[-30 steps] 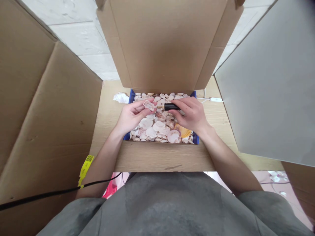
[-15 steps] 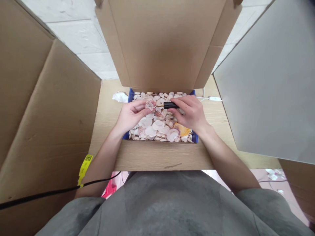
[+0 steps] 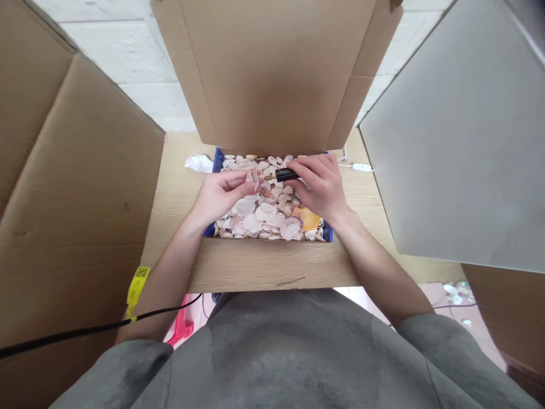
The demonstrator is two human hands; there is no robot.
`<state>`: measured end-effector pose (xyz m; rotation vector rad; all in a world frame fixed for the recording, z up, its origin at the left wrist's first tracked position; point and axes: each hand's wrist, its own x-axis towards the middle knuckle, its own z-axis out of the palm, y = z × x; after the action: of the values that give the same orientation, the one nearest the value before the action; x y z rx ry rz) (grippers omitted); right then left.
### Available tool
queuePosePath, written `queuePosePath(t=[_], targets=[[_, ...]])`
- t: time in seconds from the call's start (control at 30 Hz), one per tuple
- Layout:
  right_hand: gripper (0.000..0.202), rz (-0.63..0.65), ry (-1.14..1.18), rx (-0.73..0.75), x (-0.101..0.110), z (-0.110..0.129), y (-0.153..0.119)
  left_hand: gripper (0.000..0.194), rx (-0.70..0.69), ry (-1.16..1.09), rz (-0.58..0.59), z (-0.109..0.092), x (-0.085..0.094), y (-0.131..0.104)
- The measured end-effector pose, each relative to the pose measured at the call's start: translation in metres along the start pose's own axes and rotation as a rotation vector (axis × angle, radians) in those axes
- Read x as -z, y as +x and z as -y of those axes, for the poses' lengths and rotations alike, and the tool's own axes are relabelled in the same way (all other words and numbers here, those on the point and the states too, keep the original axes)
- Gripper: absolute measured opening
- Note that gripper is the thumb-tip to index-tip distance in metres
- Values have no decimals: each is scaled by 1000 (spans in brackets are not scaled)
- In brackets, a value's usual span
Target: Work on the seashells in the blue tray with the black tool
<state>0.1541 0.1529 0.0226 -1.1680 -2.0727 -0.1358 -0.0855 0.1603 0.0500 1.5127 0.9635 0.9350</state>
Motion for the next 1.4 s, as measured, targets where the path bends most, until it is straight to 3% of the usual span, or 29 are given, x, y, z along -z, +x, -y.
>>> queuePosePath(t=[0.53,1.0,1.17,1.4], targets=[[29,12,-14,-16,-1,-1,2,33,11,-24,-35,1,-1,1],[28,-8,-61,37,-1,-1,4,25,-6,36,18,4,2,2],[28,-32,-62,48,-1,0,4,31,16,21,24,5,3,3],[28,-43,-68,60,-2,0,4,35,62,61,24,-4,1,-1]])
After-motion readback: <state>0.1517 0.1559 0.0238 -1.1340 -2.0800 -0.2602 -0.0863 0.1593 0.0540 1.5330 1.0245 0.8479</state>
